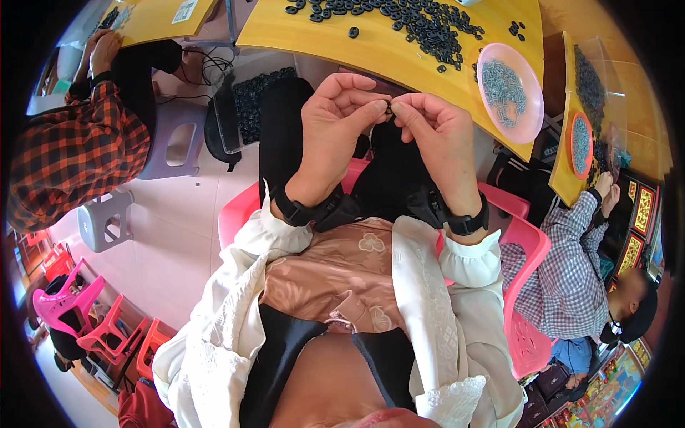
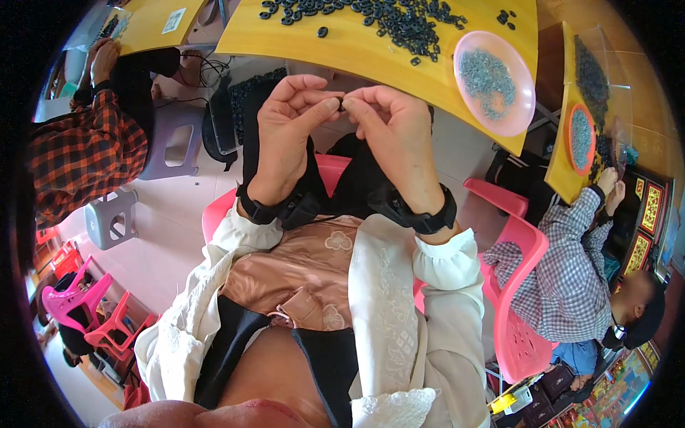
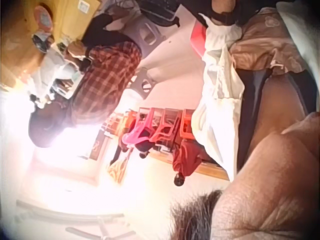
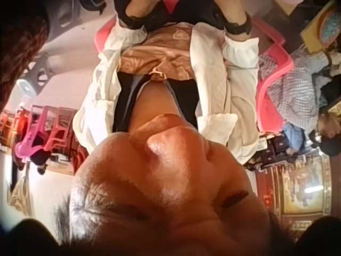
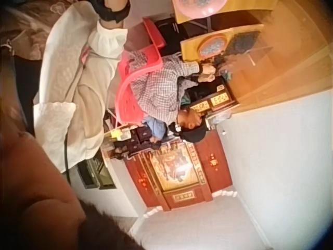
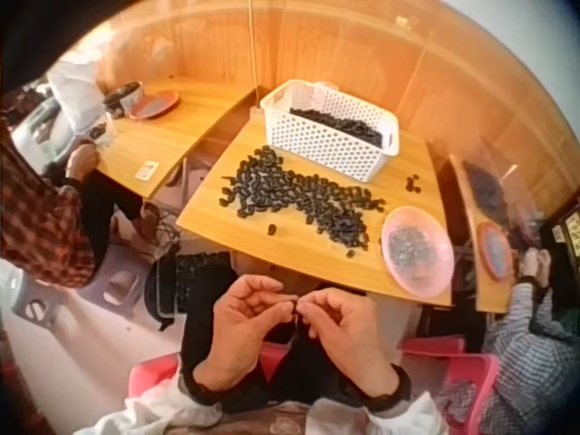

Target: Inspecting small black rubber components and sorting them from a desk into a pink bowl.

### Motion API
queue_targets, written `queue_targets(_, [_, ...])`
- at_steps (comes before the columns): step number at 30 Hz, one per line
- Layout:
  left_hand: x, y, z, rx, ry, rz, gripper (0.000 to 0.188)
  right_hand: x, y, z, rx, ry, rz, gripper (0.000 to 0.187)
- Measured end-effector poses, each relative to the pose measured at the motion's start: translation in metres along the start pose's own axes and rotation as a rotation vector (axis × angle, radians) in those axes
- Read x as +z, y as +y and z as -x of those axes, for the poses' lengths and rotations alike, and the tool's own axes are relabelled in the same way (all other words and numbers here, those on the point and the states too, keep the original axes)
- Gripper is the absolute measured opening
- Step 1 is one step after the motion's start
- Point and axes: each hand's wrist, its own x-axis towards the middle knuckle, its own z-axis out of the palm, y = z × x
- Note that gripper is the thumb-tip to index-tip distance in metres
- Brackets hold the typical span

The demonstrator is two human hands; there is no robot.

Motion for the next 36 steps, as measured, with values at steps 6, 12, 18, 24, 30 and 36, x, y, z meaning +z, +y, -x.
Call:
queue_targets(6, [0.000,-0.002,-0.003,-0.017,0.011,0.022,0.027,-0.011,0.003,-0.002,0.024,-0.003,-0.146,0.024])
queue_targets(12, [0.001,0.000,-0.004,-0.020,0.020,0.034,0.027,-0.009,0.001,-0.001,0.013,-0.019,-0.134,0.025])
queue_targets(18, [-0.001,0.000,-0.003,-0.012,0.019,0.025,0.026,-0.001,-0.002,0.000,0.032,-0.020,-0.091,0.023])
queue_targets(24, [-0.001,-0.003,-0.005,-0.052,0.004,0.017,0.027,0.001,0.004,-0.003,0.034,0.005,-0.097,0.019])
queue_targets(30, [-0.004,-0.002,-0.007,-0.164,-0.001,-0.051,0.020,0.002,0.004,-0.005,0.037,-0.009,-0.141,0.018])
queue_targets(36, [-0.018,-0.001,-0.016,-0.152,0.018,0.062,0.019,0.001,0.003,-0.023,0.000,0.001,-0.069,0.022])
